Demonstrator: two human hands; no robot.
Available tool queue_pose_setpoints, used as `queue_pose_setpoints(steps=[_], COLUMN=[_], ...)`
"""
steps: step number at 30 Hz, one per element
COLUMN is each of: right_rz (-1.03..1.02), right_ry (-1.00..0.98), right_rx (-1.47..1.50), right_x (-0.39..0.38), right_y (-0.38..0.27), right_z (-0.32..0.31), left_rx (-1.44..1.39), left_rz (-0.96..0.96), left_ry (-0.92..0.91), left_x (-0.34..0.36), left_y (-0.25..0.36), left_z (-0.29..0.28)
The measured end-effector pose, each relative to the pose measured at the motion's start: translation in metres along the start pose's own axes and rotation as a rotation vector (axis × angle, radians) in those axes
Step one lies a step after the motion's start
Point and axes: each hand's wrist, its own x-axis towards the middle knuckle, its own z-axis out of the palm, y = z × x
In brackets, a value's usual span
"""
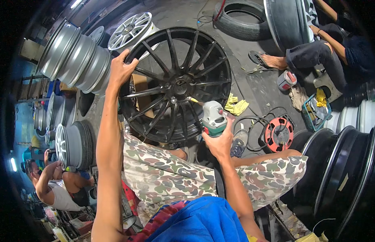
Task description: The person uses a power rotary tool to work on the center hub area of a black car rim held in their lap while sitting.
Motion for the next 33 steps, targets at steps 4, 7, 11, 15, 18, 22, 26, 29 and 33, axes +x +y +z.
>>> queue_pose_setpoints(steps=[4, 7, 11, 15, 18, 22, 26, 29, 33], right_rz=[-0.014, -0.073, -0.028, 0.016, 0.005, -0.095, -0.067, -0.045, -0.03], right_ry=[-0.031, -0.005, -0.008, -0.021, -0.017, 0.023, -0.002, -0.017, 0.006], right_rx=[-0.005, -0.005, -0.038, 0.031, 0.057, 0.011, 0.012, 0.014, -0.006], right_x=[0.009, 0.012, 0.012, 0.01, 0.008, 0.011, 0.012, 0.01, 0.007], right_y=[0.0, 0.001, 0.007, 0.003, -0.003, 0.007, 0.011, 0.009, 0.01], right_z=[0.016, 0.024, 0.034, 0.028, 0.022, 0.021, 0.021, 0.024, 0.024], left_rx=[-0.019, -0.025, -0.032, -0.009, 0.019, 0.002, 0.018, -0.031, -0.049], left_rz=[-0.009, -0.002, -0.012, -0.002, -0.006, 0.012, -0.011, 0.049, -0.009], left_ry=[0.009, 0.013, 0.019, 0.029, -0.025, 0.004, -0.017, 0.064, 0.01], left_x=[-0.004, -0.005, -0.008, -0.008, -0.007, -0.007, -0.006, -0.006, -0.007], left_y=[0.001, 0.01, 0.015, 0.009, 0.005, 0.005, 0.006, -0.001, 0.005], left_z=[-0.001, -0.002, -0.002, -0.003, -0.003, -0.001, -0.001, 0.0, 0.0])
